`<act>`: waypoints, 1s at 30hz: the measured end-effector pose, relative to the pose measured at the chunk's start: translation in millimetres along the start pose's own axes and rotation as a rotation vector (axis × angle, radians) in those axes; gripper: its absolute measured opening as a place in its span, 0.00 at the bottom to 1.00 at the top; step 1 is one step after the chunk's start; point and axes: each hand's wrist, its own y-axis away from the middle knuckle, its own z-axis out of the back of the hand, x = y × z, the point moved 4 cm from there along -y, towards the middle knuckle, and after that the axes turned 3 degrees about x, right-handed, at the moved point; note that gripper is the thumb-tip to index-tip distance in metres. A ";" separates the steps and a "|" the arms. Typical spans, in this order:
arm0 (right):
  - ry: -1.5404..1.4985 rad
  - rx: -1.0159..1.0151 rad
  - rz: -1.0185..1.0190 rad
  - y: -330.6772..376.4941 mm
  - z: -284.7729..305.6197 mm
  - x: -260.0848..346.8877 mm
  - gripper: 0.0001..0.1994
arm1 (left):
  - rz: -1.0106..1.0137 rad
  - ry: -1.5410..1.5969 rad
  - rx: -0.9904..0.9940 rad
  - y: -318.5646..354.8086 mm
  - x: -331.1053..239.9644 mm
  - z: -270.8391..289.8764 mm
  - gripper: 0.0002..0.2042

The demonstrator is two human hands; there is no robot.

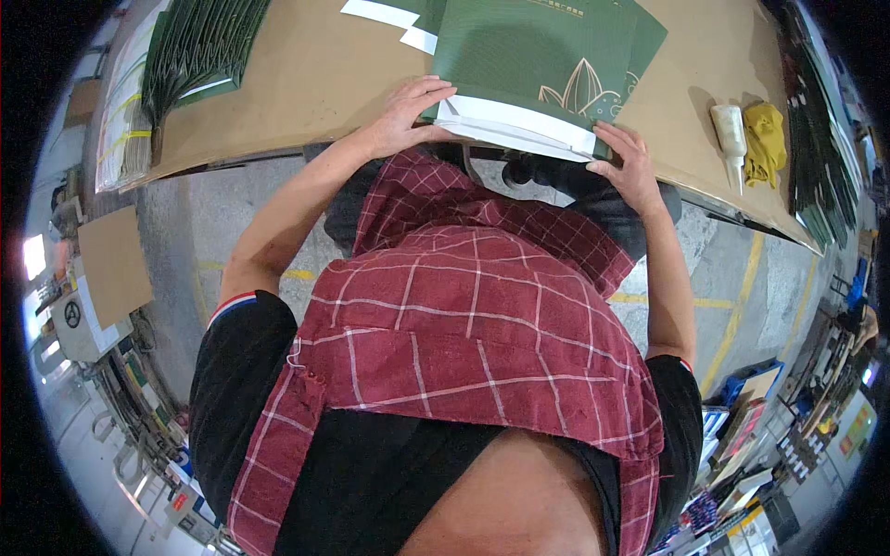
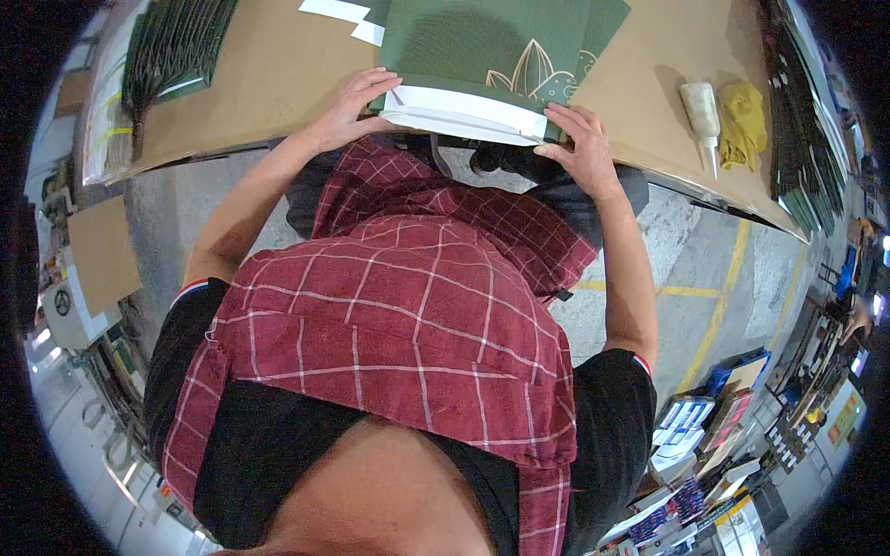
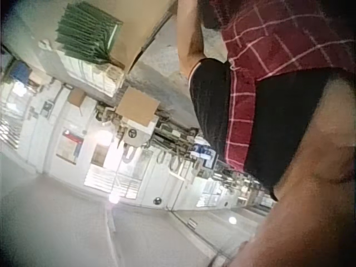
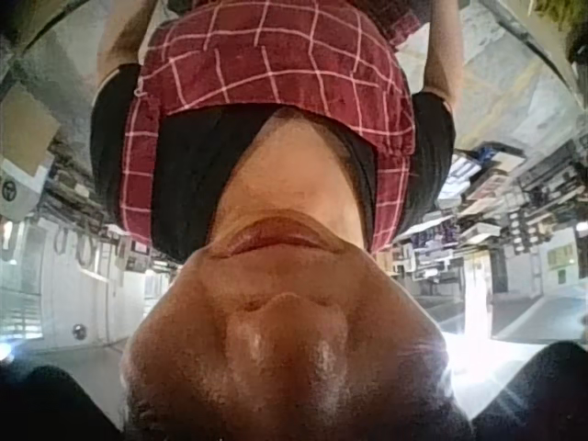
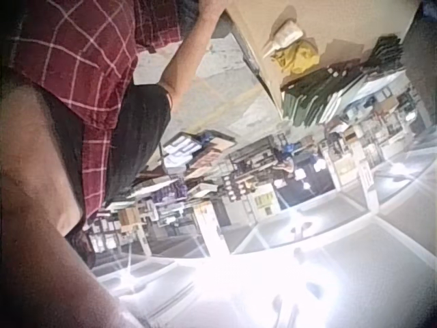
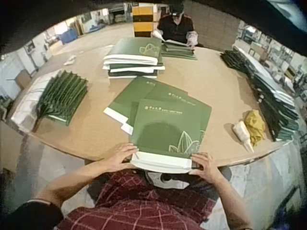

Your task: Assembling and gluing paper gift bags or folders at a production table.

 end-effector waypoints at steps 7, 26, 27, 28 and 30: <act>-0.015 -0.138 -0.080 -0.9 -3.7 1.7 0.23 | 0.054 0.012 -0.136 -5.1 -7.0 -5.0 0.23; -0.064 -0.387 -0.270 0.0 -14.9 16.9 0.20 | 0.204 -0.041 -0.452 -16.2 -31.8 -2.6 0.21; -0.066 -0.383 -0.275 1.0 -14.3 14.5 0.20 | 0.153 -0.080 -0.413 -16.2 -32.7 -0.8 0.23; -0.038 -0.385 -0.243 -0.2 -12.6 14.2 0.21 | 0.143 -0.064 -0.373 -17.6 -28.7 1.0 0.26; -0.020 -0.366 -0.181 2.3 -12.7 11.7 0.24 | 0.155 -0.061 -0.334 -15.3 -30.1 0.6 0.27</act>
